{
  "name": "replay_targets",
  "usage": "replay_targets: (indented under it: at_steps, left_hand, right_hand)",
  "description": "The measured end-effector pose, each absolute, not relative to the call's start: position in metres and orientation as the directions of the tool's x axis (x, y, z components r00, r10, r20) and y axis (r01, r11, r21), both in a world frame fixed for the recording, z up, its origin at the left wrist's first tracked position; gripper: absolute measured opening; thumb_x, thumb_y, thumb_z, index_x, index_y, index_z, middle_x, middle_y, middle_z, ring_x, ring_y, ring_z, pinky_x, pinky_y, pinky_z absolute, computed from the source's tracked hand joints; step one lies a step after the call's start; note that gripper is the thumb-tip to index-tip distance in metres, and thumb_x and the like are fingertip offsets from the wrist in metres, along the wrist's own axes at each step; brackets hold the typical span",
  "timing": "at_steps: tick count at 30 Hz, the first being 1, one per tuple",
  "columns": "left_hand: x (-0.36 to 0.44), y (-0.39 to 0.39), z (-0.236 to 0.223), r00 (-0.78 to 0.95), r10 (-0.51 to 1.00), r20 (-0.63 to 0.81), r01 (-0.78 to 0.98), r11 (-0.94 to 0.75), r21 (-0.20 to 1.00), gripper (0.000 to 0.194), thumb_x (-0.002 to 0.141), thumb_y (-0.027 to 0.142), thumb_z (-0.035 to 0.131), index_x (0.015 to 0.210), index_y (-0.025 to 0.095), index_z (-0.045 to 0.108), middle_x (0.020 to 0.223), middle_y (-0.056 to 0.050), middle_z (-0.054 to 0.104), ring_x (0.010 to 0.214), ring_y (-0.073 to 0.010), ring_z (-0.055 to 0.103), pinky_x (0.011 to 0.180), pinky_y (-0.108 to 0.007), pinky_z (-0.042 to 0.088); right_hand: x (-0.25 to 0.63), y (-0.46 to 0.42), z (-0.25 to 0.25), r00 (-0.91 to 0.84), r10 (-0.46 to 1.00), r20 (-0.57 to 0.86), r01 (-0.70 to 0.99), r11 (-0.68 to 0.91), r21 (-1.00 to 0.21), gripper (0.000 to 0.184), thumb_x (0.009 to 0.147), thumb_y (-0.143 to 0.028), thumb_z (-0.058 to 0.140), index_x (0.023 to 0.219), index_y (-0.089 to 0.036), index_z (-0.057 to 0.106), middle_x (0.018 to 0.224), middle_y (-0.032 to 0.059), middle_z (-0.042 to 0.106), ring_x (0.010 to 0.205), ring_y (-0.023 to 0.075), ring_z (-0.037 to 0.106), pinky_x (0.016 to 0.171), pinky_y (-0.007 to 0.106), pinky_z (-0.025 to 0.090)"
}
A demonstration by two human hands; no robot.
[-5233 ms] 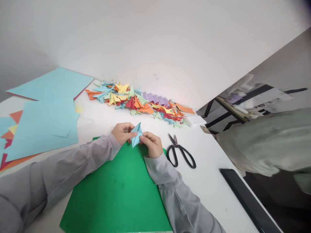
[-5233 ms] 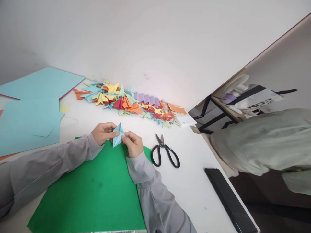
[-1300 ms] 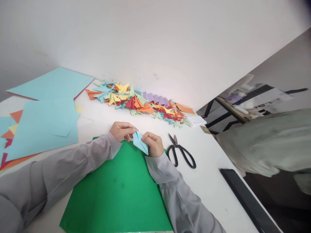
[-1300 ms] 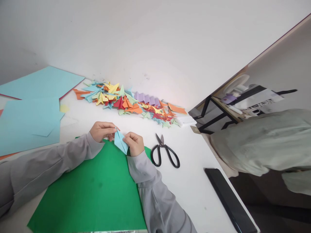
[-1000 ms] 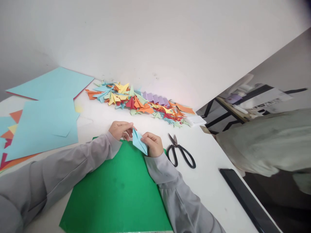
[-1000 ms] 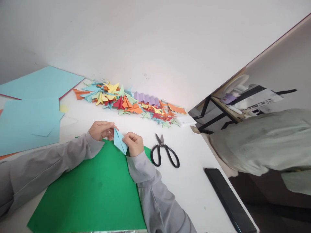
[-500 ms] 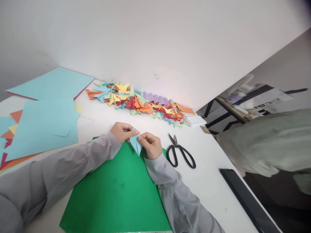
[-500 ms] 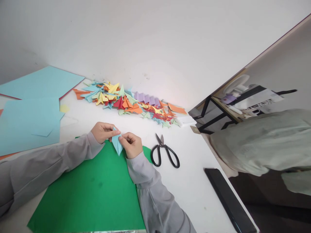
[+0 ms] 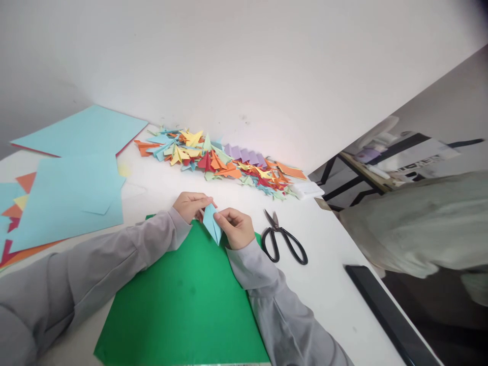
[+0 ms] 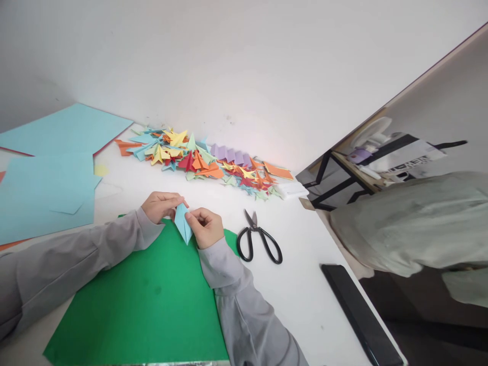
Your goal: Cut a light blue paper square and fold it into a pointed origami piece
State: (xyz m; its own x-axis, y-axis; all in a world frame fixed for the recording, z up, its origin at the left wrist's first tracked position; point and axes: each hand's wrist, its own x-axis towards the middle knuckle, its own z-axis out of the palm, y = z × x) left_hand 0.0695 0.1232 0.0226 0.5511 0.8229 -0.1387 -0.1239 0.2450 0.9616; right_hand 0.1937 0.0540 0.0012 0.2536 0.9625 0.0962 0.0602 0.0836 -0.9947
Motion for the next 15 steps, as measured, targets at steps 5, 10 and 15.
replay_targets:
  at_steps: [5,10,15]
  left_hand:
    - [0.0695,0.1224,0.0249,0.553,0.817,-0.161,-0.138,0.28,0.95,0.032,0.065,0.039,0.058,0.062,0.007,0.063,0.044,-0.001,0.053,0.038,-0.0093,0.048,0.037,-0.021,0.036]
    - [0.0717,0.123,0.0215,0.514,0.845,-0.148,-0.111,0.236,0.965,0.039,0.062,0.048,0.058,0.062,0.008,0.061,0.042,0.0,0.052,0.035,-0.0086,0.046,0.036,-0.021,0.036]
    - [0.0718,0.1235,0.0174,0.508,0.857,-0.089,-0.118,0.172,0.978,0.035,0.056,0.044,0.065,0.056,0.01,0.059,0.041,0.002,0.05,0.034,-0.0063,0.044,0.035,-0.019,0.033]
  right_hand:
    - [0.1926,0.0539,0.0007,0.258,0.962,0.09,0.05,0.08,-0.996,0.021,0.06,-0.035,0.066,0.058,-0.015,0.06,0.046,-0.0023,0.056,0.039,0.007,0.041,0.039,0.02,0.03]
    - [0.1912,0.0532,0.002,0.272,0.957,0.1,0.058,0.087,-0.994,0.022,0.061,-0.035,0.065,0.057,-0.015,0.058,0.043,-0.0035,0.053,0.038,0.0062,0.038,0.038,0.02,0.027]
    - [0.1903,0.053,0.0023,0.243,0.965,0.095,0.069,0.081,-0.994,0.022,0.06,-0.034,0.066,0.057,-0.015,0.058,0.043,-0.0039,0.051,0.038,0.0059,0.036,0.038,0.02,0.025]
